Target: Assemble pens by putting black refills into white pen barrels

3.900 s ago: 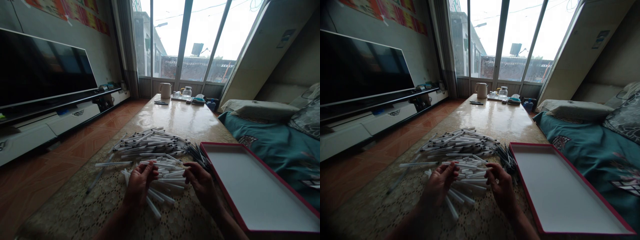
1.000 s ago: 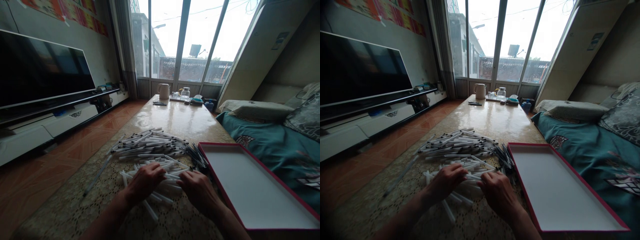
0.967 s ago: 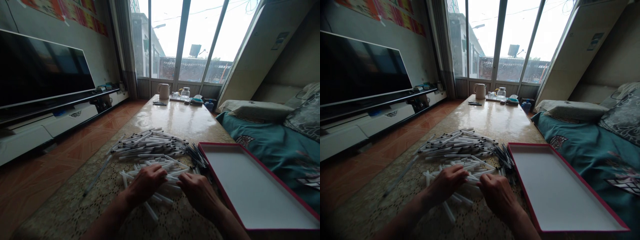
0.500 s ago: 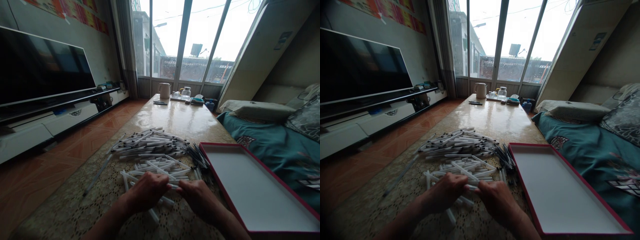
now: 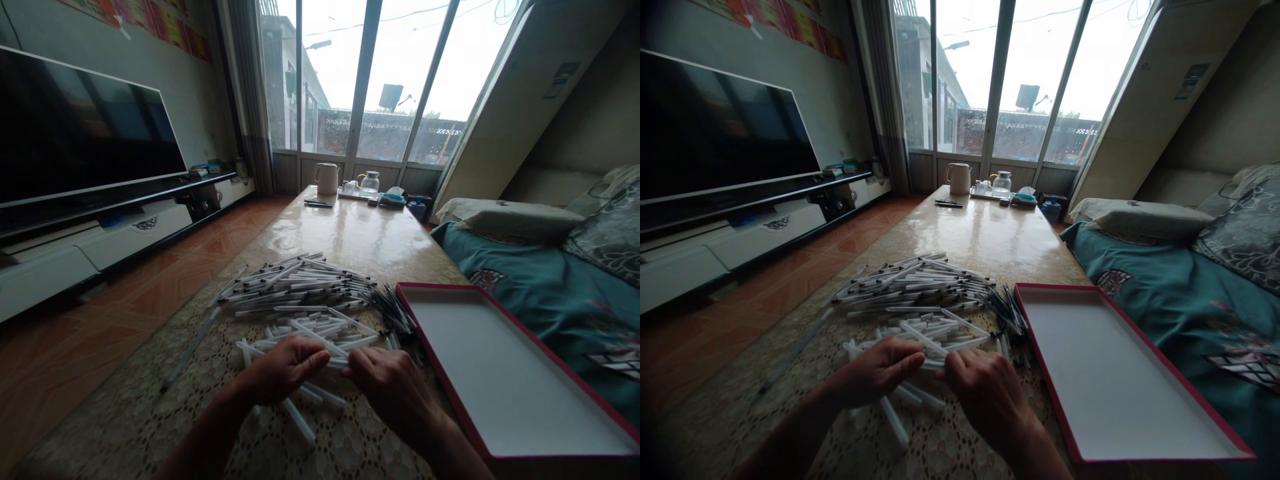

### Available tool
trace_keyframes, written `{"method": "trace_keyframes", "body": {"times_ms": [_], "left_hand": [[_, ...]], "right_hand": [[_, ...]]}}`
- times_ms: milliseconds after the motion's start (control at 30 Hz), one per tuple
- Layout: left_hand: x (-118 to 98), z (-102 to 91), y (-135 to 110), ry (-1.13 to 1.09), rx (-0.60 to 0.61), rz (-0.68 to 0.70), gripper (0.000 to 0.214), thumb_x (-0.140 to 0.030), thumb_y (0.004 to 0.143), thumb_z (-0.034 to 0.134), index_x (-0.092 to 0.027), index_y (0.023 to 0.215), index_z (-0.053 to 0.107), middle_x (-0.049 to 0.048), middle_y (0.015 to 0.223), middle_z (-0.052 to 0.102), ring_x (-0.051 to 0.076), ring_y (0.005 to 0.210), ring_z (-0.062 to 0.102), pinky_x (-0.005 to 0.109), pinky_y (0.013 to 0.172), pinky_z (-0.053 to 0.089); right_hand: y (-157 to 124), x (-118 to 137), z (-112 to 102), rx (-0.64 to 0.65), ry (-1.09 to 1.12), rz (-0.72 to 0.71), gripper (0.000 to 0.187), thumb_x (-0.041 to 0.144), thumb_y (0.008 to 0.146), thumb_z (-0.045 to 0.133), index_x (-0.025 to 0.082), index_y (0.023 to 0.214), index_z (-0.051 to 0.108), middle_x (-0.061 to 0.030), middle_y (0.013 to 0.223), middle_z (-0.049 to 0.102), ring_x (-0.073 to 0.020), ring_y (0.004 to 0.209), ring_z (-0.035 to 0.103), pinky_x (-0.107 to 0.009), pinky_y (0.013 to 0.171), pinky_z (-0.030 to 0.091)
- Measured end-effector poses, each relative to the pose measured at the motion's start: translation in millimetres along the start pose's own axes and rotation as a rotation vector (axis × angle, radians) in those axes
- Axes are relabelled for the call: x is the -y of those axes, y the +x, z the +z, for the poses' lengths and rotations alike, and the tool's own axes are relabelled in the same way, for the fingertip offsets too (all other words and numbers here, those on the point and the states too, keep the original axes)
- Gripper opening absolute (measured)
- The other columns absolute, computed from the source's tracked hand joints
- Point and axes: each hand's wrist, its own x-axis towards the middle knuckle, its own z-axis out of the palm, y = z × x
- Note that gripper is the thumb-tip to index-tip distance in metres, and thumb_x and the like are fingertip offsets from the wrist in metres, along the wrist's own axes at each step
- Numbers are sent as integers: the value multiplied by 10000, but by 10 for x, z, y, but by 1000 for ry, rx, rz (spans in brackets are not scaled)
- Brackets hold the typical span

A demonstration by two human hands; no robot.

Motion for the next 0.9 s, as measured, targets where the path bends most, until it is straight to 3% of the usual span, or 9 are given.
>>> {"method": "trace_keyframes", "body": {"times_ms": [200, 300, 367, 467, 567, 667, 767, 900], "left_hand": [[-2, 163, 3, 391, -110, 132, 287, -297, 895, 453, -184, 632, 458, -34, 610, 451, 108, 533, 411, 237, 510, 254], [-64, 245, -1, 425, -115, 155, 260, -261, 887, 455, -191, 637, 472, -30, 592, 468, 108, 501, 415, 244, 490, 233], [-78, 226, -13, 343, -127, 143, 293, -269, 885, 450, -193, 603, 456, -35, 553, 446, 109, 481, 404, 246, 487, 229], [-8, 23, -59, 62, -230, 28, 415, -368, 900, 397, -198, 521, 392, -48, 480, 369, 102, 438, 352, 239, 472, 235], [144, -279, -118, -183, -397, -185, 435, -514, 874, 358, -223, 552, 390, -81, 414, 294, 92, 354, 253, 230, 412, 193], [285, -453, -148, 71, -500, -284, 378, -484, 831, 466, -209, 572, 474, -49, 463, 421, 123, 429, 404, 230, 463, 263], [367, -458, -146, 361, -543, -424, 264, -405, 805, 528, -185, 682, 607, 5, 566, 565, 175, 557, 538, 251, 539, 319], [376, -396, -124, 414, -672, -489, 323, -361, 764, 584, -155, 1007, 639, -18, 527, 554, 181, 523, 548, 259, 540, 345]], "right_hand": [[-54, -65, 1, 219, 398, 151, 340, 328, 990, 317, 195, 741, 506, 36, 632, 556, -93, 538, 462, -220, 506, 262], [-88, -69, 15, 272, 513, 145, 376, 339, 987, 304, 198, 705, 509, 43, 610, 534, -89, 540, 449, -203, 504, 279], [-114, -99, 36, 245, 447, 147, 359, 347, 971, 348, 199, 680, 497, 45, 571, 515, -86, 496, 416, -212, 478, 247], [-149, -215, 50, 143, 267, 177, 316, 366, 950, 404, 207, 692, 493, 35, 552, 525, -90, 446, 400, -231, 459, 209], [-137, -322, 31, -42, 184, 286, 336, 376, 967, 351, 212, 697, 465, 18, 569, 537, -105, 458, 432, -230, 473, 247], [-69, -290, 20, -90, 250, 300, 324, 342, 977, 306, 216, 715, 448, -2, 646, 568, -125, 535, 488, -230, 531, 330], [-12, -181, 34, -71, 346, 277, 271, 281, 969, 299, 213, 785, 485, -25, 726, 594, -154, 650, 555, -249, 622, 399], [-9, -125, 67, -69, 441, 277, 226, 241, 952, 328, 207, 901, 546, -48, 806, 643, -173, 731, 614, -257, 680, 453]]}}
